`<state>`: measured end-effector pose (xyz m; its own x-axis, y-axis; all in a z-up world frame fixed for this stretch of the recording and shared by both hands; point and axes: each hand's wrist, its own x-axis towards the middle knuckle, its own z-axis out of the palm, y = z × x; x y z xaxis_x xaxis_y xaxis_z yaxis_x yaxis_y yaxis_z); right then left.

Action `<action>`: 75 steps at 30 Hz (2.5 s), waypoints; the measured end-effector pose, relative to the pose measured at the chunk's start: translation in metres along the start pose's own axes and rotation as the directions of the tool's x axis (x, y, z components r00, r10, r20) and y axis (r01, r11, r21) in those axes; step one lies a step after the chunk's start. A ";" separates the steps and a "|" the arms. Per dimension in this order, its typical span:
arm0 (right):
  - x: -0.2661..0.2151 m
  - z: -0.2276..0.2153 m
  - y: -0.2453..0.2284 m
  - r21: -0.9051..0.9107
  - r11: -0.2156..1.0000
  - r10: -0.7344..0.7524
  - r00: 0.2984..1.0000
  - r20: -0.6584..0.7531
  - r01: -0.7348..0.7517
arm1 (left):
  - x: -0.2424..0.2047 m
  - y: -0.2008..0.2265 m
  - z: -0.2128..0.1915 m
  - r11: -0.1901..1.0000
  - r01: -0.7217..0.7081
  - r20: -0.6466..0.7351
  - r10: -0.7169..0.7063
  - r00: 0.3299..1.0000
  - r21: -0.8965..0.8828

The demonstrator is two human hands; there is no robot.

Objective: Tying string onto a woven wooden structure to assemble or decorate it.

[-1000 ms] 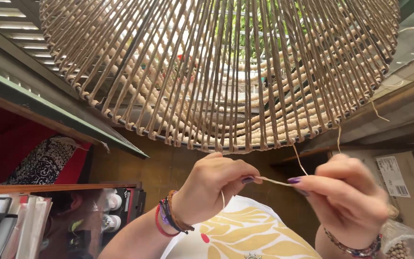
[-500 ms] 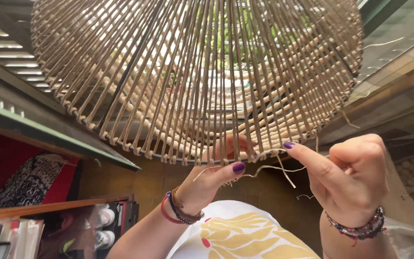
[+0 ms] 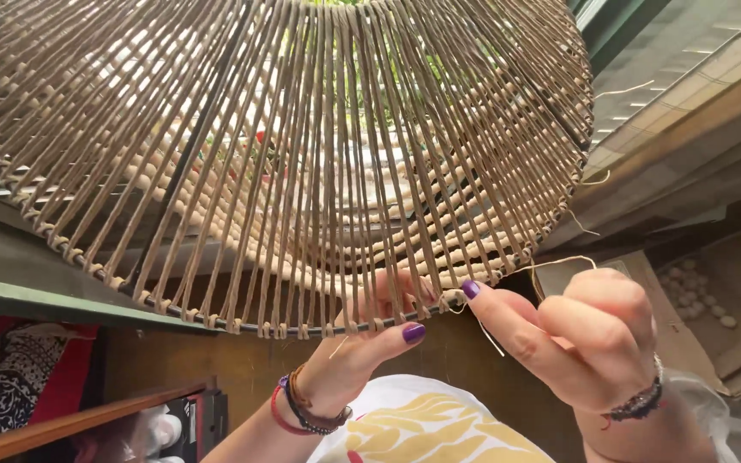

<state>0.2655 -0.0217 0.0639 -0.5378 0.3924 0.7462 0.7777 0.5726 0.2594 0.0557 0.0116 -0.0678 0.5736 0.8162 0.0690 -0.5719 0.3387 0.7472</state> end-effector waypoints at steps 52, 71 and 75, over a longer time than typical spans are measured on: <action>-0.078 0.063 -0.042 0.488 0.757 0.559 0.817 -0.140 -0.434 | 0.000 0.067 0.107 -0.344 -0.265 0.400 0.423 0.813 0.901; -0.057 0.040 -0.041 0.693 0.388 0.513 0.767 0.386 -0.608 | -0.025 0.090 0.083 -0.353 -0.360 0.496 0.472 0.729 0.864; -0.059 0.041 -0.043 0.691 0.363 0.517 0.752 0.409 -0.625 | -0.026 0.076 0.074 -0.504 -0.280 0.534 0.478 0.698 0.817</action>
<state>0.2509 -0.0397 -0.0167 -0.1358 0.8856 0.4442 0.3935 0.4597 -0.7961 0.0401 -0.0184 0.0362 0.4397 0.4815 0.7582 0.6070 -0.7815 0.1443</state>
